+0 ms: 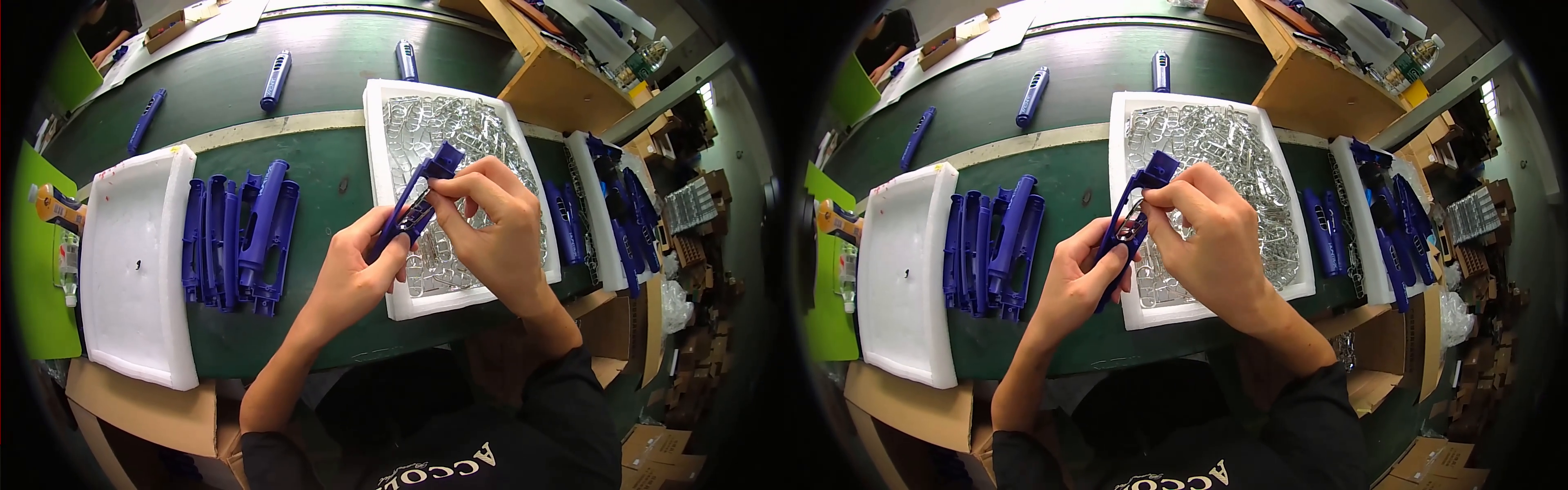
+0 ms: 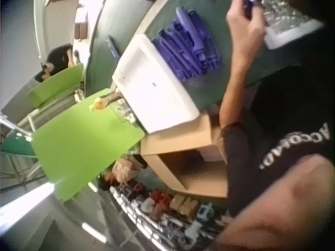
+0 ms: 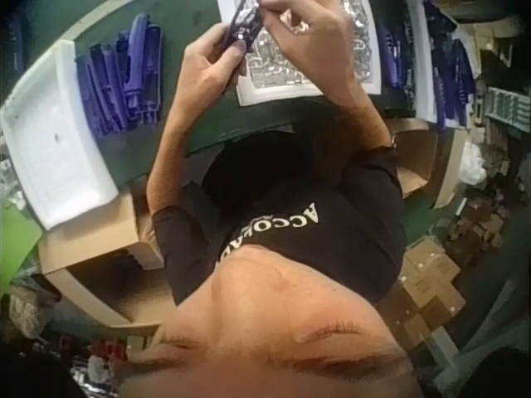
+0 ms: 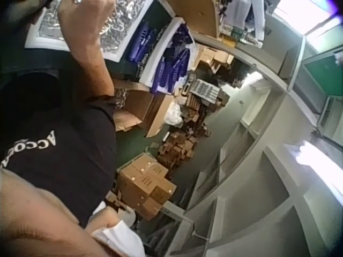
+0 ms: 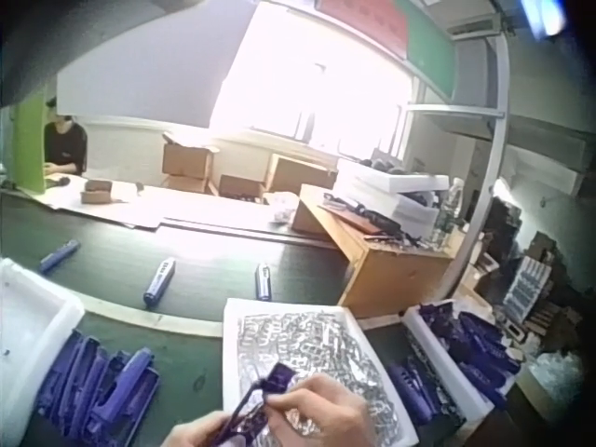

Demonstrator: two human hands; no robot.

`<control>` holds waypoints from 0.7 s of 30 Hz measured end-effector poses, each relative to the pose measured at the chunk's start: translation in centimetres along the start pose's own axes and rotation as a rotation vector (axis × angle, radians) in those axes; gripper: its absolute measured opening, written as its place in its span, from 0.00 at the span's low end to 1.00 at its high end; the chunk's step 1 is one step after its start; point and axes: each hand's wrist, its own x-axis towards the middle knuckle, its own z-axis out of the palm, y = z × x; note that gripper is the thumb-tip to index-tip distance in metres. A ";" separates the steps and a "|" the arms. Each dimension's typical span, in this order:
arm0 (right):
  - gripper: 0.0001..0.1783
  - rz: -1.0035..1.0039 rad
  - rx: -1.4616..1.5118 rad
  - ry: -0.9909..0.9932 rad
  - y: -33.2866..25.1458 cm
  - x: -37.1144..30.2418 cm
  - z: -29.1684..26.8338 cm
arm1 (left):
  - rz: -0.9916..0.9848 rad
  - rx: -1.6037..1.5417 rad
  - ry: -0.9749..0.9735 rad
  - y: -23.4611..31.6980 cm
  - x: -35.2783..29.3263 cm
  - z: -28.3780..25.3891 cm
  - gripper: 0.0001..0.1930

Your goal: The person inserts small metal clips into blue plastic housings by hand, taking the clips from a white foam tray and the housings from a cardboard box.

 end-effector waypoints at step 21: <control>0.11 -0.105 -0.083 0.045 -0.4 0.2 1.1 | 0.044 0.130 0.225 -0.8 0.3 0.4 0.13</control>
